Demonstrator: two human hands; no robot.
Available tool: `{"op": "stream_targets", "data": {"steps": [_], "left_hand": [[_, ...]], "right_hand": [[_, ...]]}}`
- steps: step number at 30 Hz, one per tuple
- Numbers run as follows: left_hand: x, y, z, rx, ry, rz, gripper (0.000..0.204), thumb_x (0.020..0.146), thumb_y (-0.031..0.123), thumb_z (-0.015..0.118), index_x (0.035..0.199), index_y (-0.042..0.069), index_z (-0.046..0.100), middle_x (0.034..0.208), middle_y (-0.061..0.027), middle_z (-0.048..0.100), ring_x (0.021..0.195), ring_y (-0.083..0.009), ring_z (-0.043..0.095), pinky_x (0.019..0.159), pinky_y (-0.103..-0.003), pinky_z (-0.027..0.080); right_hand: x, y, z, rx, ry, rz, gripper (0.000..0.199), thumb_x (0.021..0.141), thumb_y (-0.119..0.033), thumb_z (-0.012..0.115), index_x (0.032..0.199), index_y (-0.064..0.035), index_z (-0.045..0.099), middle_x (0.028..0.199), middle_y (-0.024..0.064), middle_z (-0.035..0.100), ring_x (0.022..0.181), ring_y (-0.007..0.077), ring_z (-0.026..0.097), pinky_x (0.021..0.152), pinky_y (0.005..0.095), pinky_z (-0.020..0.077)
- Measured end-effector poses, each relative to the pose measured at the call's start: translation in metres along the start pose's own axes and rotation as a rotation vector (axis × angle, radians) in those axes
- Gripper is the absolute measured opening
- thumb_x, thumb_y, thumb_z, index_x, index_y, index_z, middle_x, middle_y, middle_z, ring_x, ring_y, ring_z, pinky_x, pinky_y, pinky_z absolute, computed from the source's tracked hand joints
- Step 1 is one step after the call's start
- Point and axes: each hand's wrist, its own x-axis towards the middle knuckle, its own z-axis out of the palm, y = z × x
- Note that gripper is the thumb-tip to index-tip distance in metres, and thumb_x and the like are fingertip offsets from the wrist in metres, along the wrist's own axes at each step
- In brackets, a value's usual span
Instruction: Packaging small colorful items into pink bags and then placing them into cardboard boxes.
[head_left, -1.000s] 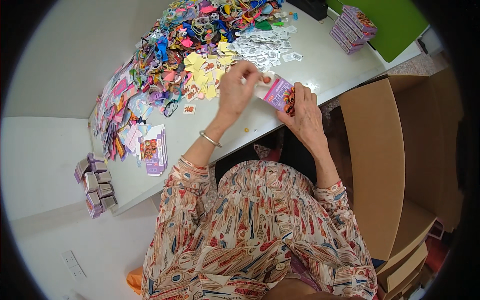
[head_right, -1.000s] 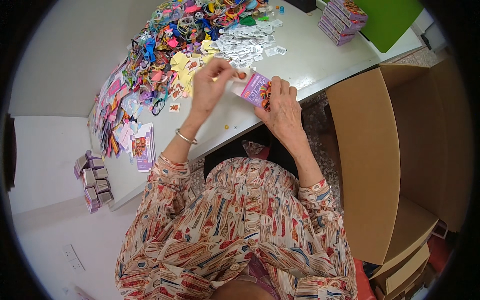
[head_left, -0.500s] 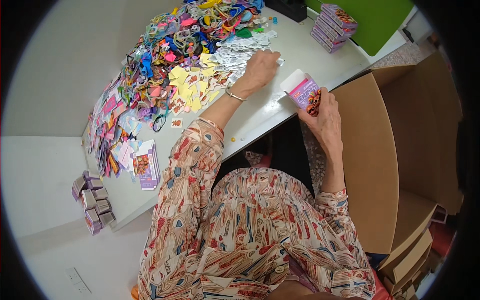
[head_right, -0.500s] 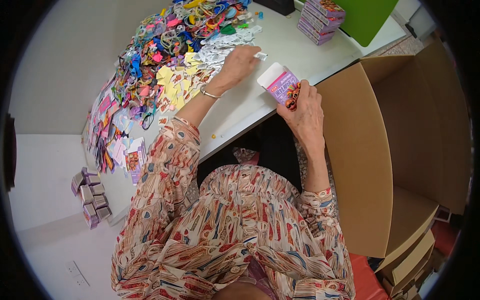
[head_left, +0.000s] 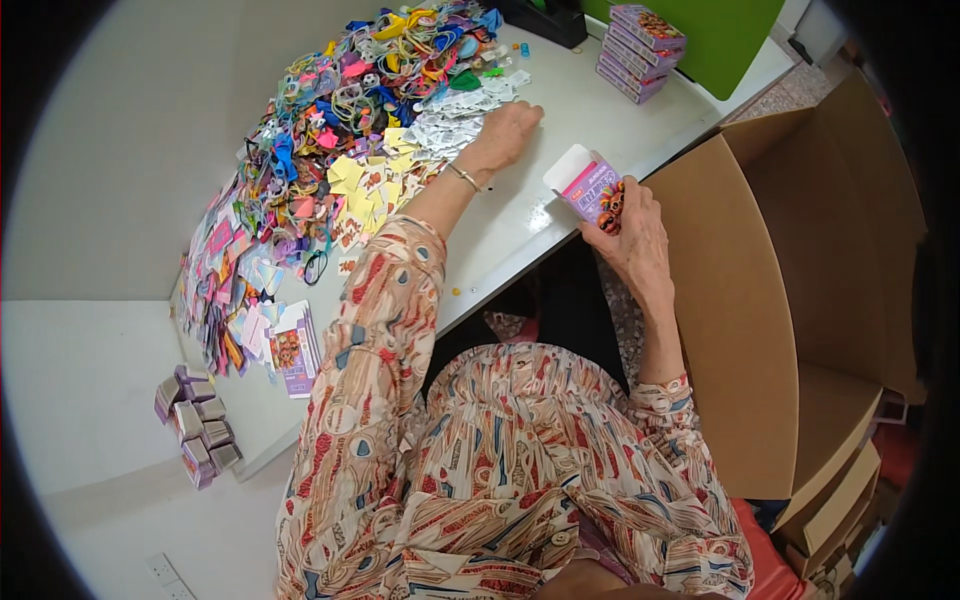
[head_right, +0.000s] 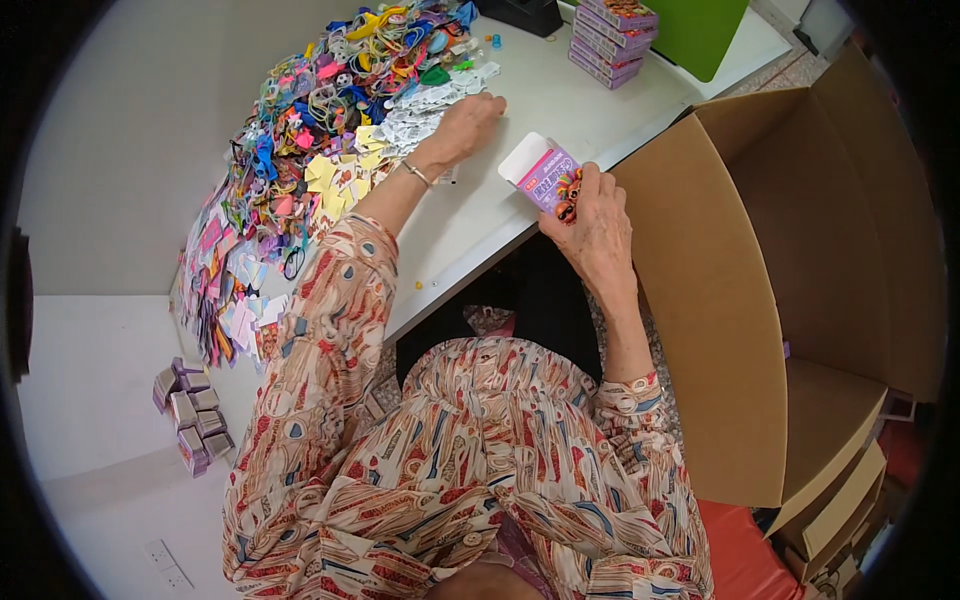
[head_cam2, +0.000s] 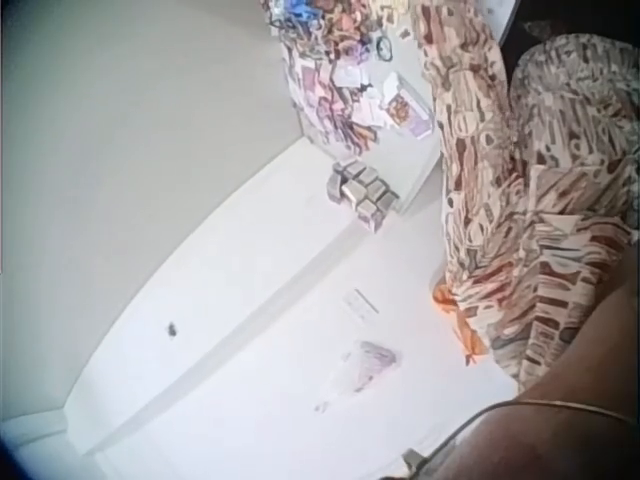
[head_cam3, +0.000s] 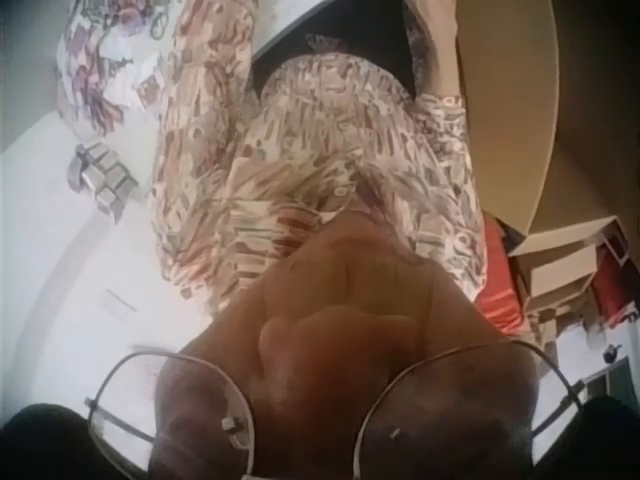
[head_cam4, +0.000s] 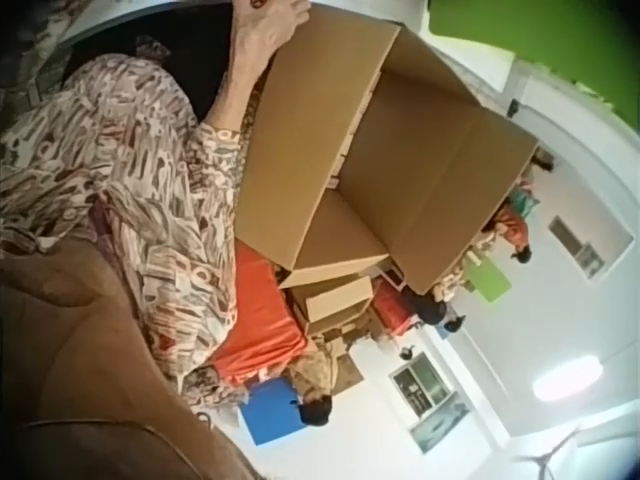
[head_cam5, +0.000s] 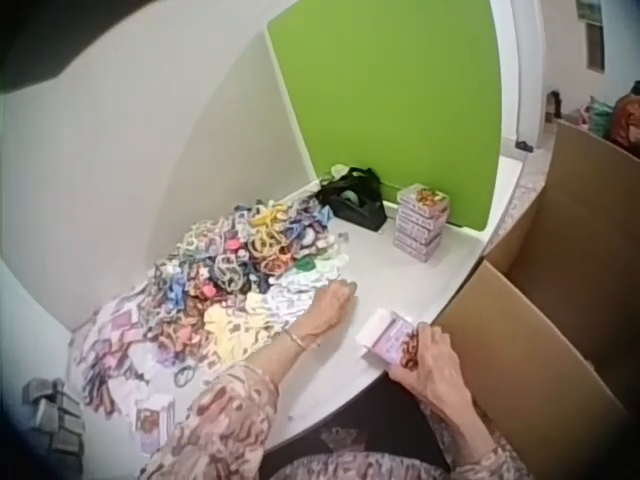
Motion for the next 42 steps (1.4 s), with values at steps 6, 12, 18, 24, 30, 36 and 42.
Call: {"op": "stream_targets", "data": {"steps": [6,12,18,24,30,36,42], "left_hand": [[-0.014,0.043,-0.048,-1.255,0.153,-0.467,0.012,0.089,0.011,0.065,0.096,0.002,0.063,0.078,0.0018,0.063,0.069,-0.0051,0.058,0.062,-0.022,0.049],[-0.060,0.086,-0.062,-0.622,0.350,-0.392,0.013,0.082,0.009,0.062,0.092,0.002,0.067,0.078,-0.0085,0.068,0.063,-0.0203,0.064,0.060,-0.032,0.050],[-0.078,0.075,-0.076,-0.485,-0.065,-0.324,0.027,0.080,0.008,0.051,0.101,0.003,0.067,0.084,-0.0135,0.068,0.073,-0.0329,0.062,0.067,-0.041,0.049],[-0.090,0.072,-0.091,-0.529,0.102,-0.356,0.023,0.084,0.012,0.053,0.101,0.000,0.063,0.082,-0.0169,0.064,0.080,-0.0348,0.062,0.074,-0.043,0.049],[-0.111,0.076,-0.093,-0.302,0.307,-0.396,0.021,0.089,0.017,0.055,0.087,-0.001,0.065,0.082,-0.0172,0.065,0.079,-0.0361,0.062,0.075,-0.046,0.051],[-0.142,0.043,-0.106,-0.479,0.273,-0.574,0.018,0.085,0.020,0.058,0.089,0.004,0.068,0.075,-0.0155,0.066,0.068,-0.0333,0.064,0.063,-0.042,0.049],[-0.171,0.049,-0.115,-0.174,0.249,-0.622,0.021,0.086,0.020,0.060,0.096,0.003,0.069,0.086,-0.0130,0.067,0.074,-0.0285,0.064,0.066,-0.040,0.050]], "right_hand": [[0.004,-0.005,0.011,-0.033,0.003,-0.015,0.061,0.074,-0.030,0.069,0.121,-0.0004,0.044,0.102,0.0208,0.054,0.096,0.0400,0.054,0.083,0.0480,0.0467],[0.007,-0.026,0.021,0.076,-0.049,-0.086,0.061,0.073,-0.028,0.068,0.122,-0.0004,0.044,0.103,0.0203,0.054,0.097,0.0398,0.053,0.082,0.0481,0.0464],[-0.002,-0.038,0.028,0.023,-0.095,-0.179,0.065,0.071,-0.019,0.072,0.126,0.0000,0.041,0.106,0.0204,0.053,0.098,0.0405,0.052,0.084,0.0474,0.0454],[0.000,-0.051,0.036,0.055,-0.108,-0.222,0.067,0.072,-0.018,0.074,0.127,0.0019,0.040,0.106,0.0210,0.053,0.097,0.0403,0.052,0.083,0.0467,0.0454],[0.006,-0.079,0.052,0.115,-0.145,-0.249,0.069,0.072,-0.021,0.074,0.127,0.0038,0.041,0.105,0.0218,0.054,0.096,0.0397,0.053,0.083,0.0453,0.0457],[0.003,-0.096,0.076,0.157,-0.180,-0.351,0.064,0.073,-0.023,0.073,0.122,0.0035,0.042,0.105,0.0223,0.053,0.095,0.0402,0.053,0.081,0.0465,0.0463],[0.000,-0.118,0.085,0.175,-0.269,-0.353,0.069,0.073,-0.025,0.074,0.126,0.0055,0.041,0.105,0.0231,0.054,0.098,0.0397,0.054,0.083,0.0453,0.0454]]}}
